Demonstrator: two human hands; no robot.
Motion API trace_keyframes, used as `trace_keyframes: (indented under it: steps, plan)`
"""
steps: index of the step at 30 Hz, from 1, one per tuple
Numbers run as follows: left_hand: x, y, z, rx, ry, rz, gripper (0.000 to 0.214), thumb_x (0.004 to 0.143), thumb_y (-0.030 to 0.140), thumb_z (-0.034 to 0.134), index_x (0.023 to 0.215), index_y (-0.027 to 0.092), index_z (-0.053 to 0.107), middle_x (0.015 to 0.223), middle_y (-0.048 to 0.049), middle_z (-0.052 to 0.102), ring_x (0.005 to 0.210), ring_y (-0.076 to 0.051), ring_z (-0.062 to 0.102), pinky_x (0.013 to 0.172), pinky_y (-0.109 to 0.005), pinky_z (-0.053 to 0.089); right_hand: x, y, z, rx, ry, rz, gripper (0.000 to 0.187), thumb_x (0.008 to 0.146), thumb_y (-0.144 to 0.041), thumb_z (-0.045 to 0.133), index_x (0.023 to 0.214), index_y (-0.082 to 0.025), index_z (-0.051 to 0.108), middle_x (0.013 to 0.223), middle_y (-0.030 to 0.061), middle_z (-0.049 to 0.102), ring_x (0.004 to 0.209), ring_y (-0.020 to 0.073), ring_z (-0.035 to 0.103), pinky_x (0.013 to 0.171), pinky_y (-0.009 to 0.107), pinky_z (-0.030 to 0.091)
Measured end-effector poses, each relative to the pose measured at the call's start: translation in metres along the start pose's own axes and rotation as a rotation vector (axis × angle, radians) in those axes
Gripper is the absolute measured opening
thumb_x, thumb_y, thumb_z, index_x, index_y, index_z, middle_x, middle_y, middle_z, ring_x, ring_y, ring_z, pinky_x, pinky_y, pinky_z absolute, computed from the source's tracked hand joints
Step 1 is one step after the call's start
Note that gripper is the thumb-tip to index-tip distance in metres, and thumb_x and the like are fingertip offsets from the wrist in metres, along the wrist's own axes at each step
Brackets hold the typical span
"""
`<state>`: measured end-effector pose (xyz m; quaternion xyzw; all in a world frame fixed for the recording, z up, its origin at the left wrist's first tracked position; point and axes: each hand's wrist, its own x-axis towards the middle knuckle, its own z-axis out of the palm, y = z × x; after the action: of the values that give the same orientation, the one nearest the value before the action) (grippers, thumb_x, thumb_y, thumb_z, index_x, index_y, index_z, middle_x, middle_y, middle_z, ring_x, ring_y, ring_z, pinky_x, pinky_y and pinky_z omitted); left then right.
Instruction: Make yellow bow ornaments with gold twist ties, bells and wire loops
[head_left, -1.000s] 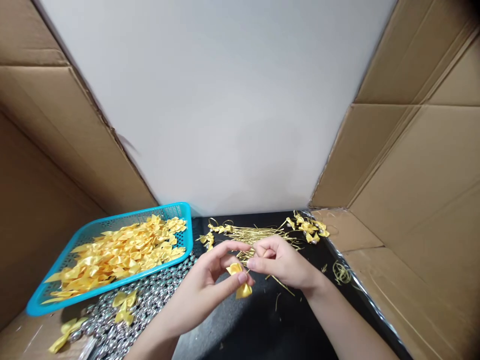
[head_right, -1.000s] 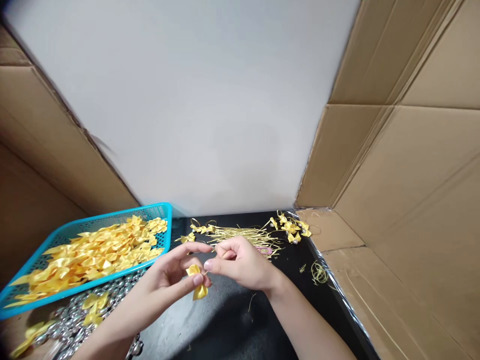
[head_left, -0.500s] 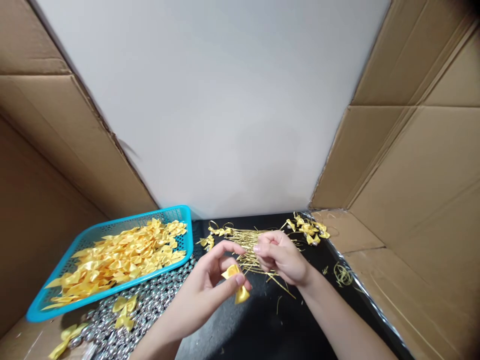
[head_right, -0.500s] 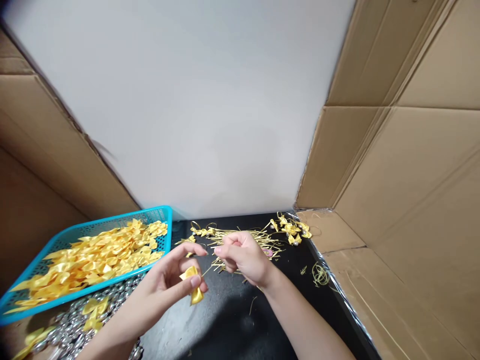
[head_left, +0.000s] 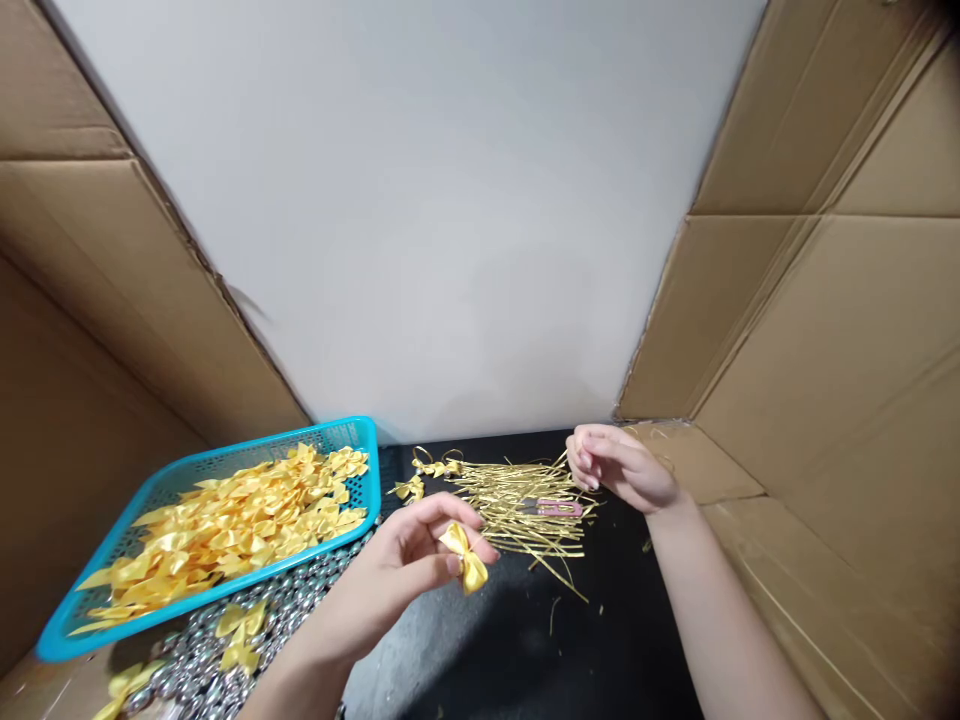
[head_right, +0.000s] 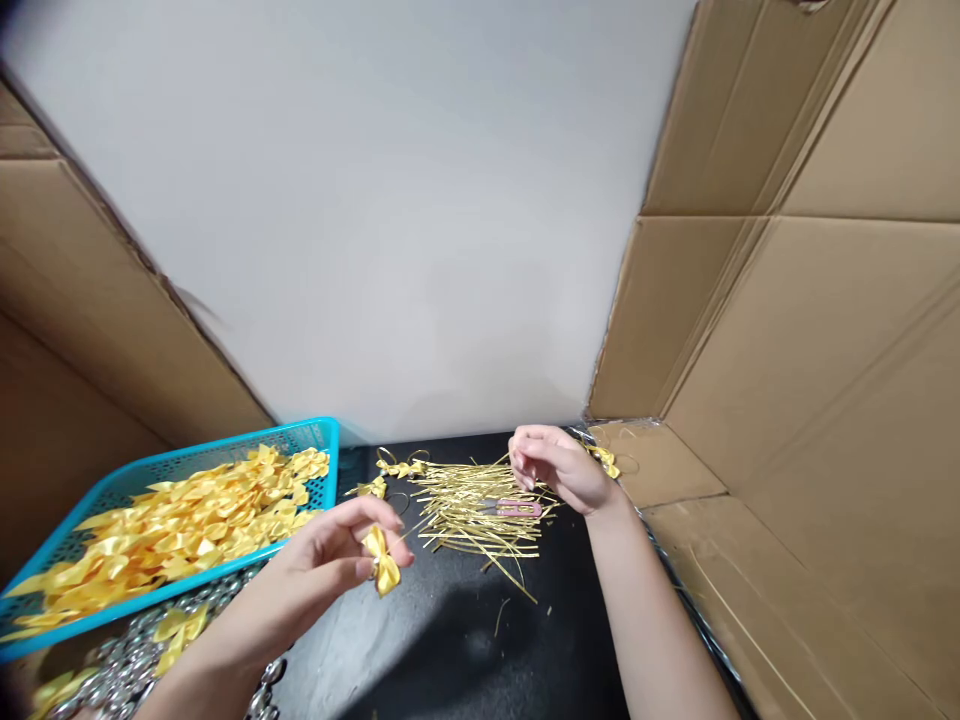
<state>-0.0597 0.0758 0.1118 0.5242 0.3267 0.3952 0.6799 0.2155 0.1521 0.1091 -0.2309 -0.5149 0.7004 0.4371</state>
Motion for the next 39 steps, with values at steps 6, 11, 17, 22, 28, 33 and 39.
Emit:
trace_keyframes:
  steps: [6,11,17,22,28,33,39]
  plan:
    - [-0.001,-0.001,0.002,-0.055,-0.070,-0.045,0.023,0.080,0.019,0.073,0.099,0.021,0.062,0.094,-0.0056,0.076,0.076,-0.011,0.066,0.071,-0.022,0.047,0.002,-0.001,-0.001,0.079,0.084,-0.078,0.023,0.070,-0.033,0.076,0.059,-0.017,0.064,0.069,0.0003,0.062,0.069,0.0144,0.061,0.070,0.027,0.050]
    - [-0.001,-0.002,0.004,-0.066,-0.070,-0.060,0.027,0.077,0.016,0.076,0.099,0.020,0.061,0.094,-0.0057,0.076,0.077,-0.011,0.068,0.071,-0.020,0.048,0.009,0.006,0.008,0.226,0.177,-0.093,0.023,0.064,-0.032,0.077,0.056,-0.019,0.060,0.072,-0.0023,0.068,0.075,0.0149,0.068,0.077,0.027,0.053]
    - [-0.001,-0.004,0.008,-0.051,0.007,-0.056,0.028,0.074,0.016,0.079,0.096,0.019,0.061,0.094,-0.0048,0.074,0.075,-0.010,0.068,0.067,-0.019,0.048,0.017,0.015,0.022,0.420,0.301,-0.049,0.017,0.066,-0.024,0.074,0.059,-0.019,0.059,0.057,-0.0058,0.066,0.052,0.0086,0.064,0.065,0.022,0.056]
    - [-0.001,-0.005,0.014,-0.007,0.049,-0.042,0.026,0.076,0.018,0.078,0.095,0.021,0.061,0.091,-0.0030,0.072,0.085,-0.014,0.068,0.071,-0.022,0.049,0.013,0.012,0.035,0.511,0.371,-0.045,0.017,0.065,-0.022,0.077,0.061,-0.019,0.061,0.055,-0.0069,0.067,0.049,0.0068,0.063,0.068,0.023,0.057]
    - [-0.002,-0.006,0.017,0.048,0.120,-0.007,0.030,0.078,0.020,0.076,0.102,0.023,0.059,0.096,-0.0039,0.073,0.081,-0.013,0.066,0.072,-0.024,0.049,0.008,0.013,0.050,0.504,0.422,-0.091,0.020,0.064,-0.024,0.082,0.063,-0.018,0.064,0.057,-0.0048,0.069,0.053,0.0079,0.065,0.073,0.023,0.058]
    - [-0.001,-0.006,0.015,0.084,0.125,0.045,0.020,0.078,0.019,0.076,0.090,0.022,0.060,0.091,-0.0024,0.073,0.087,-0.016,0.066,0.073,-0.025,0.049,0.009,0.013,0.046,0.465,0.469,-0.167,0.025,0.058,-0.025,0.088,0.070,-0.018,0.067,0.065,-0.0035,0.073,0.064,0.0093,0.070,0.072,0.019,0.058]
    - [0.001,0.000,0.018,0.149,0.139,0.034,0.011,0.075,0.022,0.077,0.073,0.019,0.066,0.083,-0.0054,0.076,0.094,-0.020,0.067,0.084,-0.031,0.049,0.012,0.010,0.037,0.507,0.496,-0.155,0.021,0.057,-0.018,0.087,0.067,-0.016,0.069,0.072,0.0006,0.077,0.069,0.0118,0.073,0.072,0.021,0.059]
